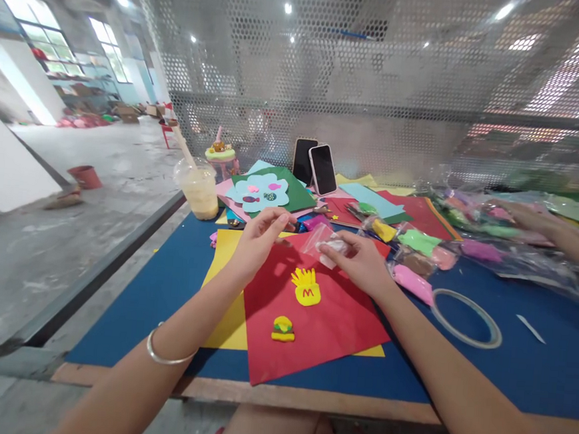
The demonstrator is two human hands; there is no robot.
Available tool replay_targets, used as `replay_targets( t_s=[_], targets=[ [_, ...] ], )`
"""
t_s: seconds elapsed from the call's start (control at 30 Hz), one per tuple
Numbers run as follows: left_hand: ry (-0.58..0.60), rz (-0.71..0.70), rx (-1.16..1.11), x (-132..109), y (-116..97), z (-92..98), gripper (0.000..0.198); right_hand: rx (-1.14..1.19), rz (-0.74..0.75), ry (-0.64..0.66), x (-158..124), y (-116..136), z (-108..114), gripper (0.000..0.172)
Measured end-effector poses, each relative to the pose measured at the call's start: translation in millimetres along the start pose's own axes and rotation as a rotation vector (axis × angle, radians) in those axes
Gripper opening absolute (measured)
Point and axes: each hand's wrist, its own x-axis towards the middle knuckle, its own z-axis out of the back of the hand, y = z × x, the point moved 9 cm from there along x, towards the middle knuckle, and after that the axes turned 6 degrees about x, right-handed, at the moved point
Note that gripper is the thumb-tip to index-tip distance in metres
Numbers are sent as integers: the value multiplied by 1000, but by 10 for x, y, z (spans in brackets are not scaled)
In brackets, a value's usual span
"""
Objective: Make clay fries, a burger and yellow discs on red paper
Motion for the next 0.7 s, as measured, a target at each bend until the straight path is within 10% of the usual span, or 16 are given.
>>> replay_targets(
  t_s=[0.47, 0.7],
  targets=[
    [-18, 91, 220, -18, 216, 259, 13, -58, 6, -39, 0, -32, 44, 35],
    [404, -331, 1198, -674, -55, 149, 18, -107, 36, -31, 12, -31, 64, 31]
  ],
)
